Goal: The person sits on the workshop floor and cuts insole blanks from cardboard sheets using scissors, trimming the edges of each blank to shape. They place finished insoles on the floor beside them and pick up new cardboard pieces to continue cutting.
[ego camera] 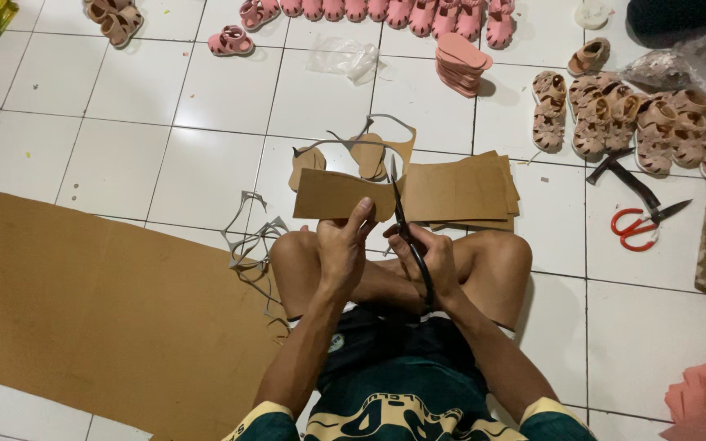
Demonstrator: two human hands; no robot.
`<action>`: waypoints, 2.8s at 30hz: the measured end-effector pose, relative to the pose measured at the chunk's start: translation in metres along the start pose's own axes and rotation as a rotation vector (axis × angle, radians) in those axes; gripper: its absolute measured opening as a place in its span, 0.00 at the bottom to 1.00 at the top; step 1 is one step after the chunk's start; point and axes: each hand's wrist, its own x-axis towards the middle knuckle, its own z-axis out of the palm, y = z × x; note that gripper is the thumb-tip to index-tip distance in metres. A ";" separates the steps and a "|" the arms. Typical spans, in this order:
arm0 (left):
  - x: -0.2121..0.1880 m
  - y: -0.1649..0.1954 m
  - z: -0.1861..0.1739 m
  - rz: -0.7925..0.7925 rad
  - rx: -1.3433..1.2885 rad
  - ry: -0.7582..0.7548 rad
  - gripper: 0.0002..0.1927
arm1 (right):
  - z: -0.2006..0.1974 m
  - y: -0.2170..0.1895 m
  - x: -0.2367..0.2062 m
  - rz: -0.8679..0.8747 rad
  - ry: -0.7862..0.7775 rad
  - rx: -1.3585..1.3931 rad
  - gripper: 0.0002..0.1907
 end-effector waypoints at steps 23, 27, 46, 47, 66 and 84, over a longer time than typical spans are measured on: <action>0.005 0.045 0.003 -0.087 0.713 -0.144 0.19 | -0.009 0.010 -0.006 -0.024 -0.073 0.155 0.25; 0.010 0.050 0.002 -0.059 0.666 -0.241 0.19 | -0.013 0.013 -0.005 -0.052 -0.065 0.081 0.25; 0.022 0.063 0.002 -0.205 0.765 -0.337 0.22 | -0.021 0.013 -0.018 -0.081 -0.059 -0.091 0.22; 0.022 0.062 0.001 -0.201 0.738 -0.359 0.21 | -0.022 0.014 -0.019 -0.085 -0.064 -0.085 0.22; 0.012 0.030 -0.005 -0.022 0.675 -0.334 0.23 | -0.009 0.043 -0.018 -0.015 -0.054 -0.012 0.22; 0.024 0.021 -0.035 -0.094 0.681 -0.295 0.23 | 0.013 0.052 -0.022 -0.099 0.025 -0.110 0.12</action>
